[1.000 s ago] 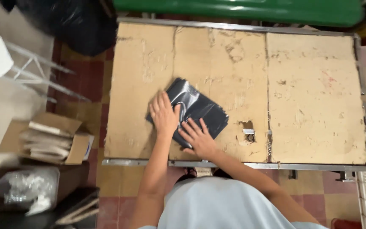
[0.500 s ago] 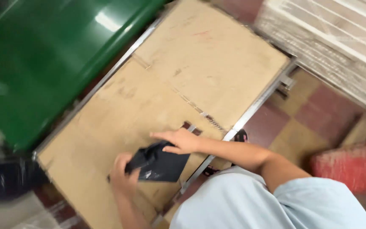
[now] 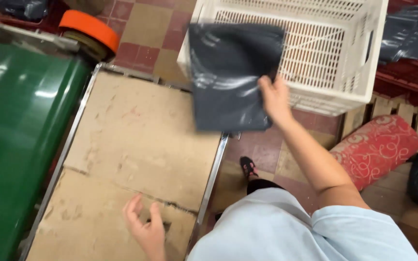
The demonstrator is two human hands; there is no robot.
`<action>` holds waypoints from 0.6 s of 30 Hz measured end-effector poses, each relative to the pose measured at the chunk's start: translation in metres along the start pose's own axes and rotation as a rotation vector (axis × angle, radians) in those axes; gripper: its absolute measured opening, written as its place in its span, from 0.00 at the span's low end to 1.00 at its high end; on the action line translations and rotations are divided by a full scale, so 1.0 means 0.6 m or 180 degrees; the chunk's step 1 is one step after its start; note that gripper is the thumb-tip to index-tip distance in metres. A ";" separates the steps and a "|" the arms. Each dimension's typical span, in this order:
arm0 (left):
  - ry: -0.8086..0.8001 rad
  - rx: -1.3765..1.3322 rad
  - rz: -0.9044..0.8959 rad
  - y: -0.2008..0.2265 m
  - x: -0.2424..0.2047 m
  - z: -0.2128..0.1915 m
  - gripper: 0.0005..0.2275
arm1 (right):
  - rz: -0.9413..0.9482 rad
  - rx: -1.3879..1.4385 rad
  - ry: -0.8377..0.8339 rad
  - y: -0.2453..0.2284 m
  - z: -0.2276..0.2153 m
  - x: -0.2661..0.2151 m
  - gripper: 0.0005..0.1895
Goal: The person folds black plastic sheets on a workbench and places them into a white plastic crate. The person repeats this process multiple times, folding each sheet and stacking them in the crate.
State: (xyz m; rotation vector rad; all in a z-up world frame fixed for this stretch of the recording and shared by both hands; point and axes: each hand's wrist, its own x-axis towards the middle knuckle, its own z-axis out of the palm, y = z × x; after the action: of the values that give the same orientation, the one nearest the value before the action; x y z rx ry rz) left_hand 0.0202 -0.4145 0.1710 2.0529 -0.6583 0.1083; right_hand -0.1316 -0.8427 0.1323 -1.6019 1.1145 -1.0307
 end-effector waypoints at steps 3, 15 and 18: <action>-0.0576 -0.0074 -0.0825 0.064 0.060 0.099 0.15 | -0.0866 -0.0162 0.0822 0.057 -0.063 0.167 0.24; -0.1412 -0.0172 -0.0527 0.065 0.371 0.509 0.25 | 0.0026 -0.0666 -0.1756 0.224 -0.030 0.457 0.22; -0.1557 0.0036 -0.0978 0.045 0.414 0.571 0.29 | 0.0252 -0.0891 -0.2579 0.264 0.053 0.520 0.21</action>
State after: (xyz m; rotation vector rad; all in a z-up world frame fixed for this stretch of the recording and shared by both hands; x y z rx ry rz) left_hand 0.1572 -0.8064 0.0845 2.1805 -0.6208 -0.5842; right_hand -0.0578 -1.1653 0.0144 -1.9140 0.7552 -0.1103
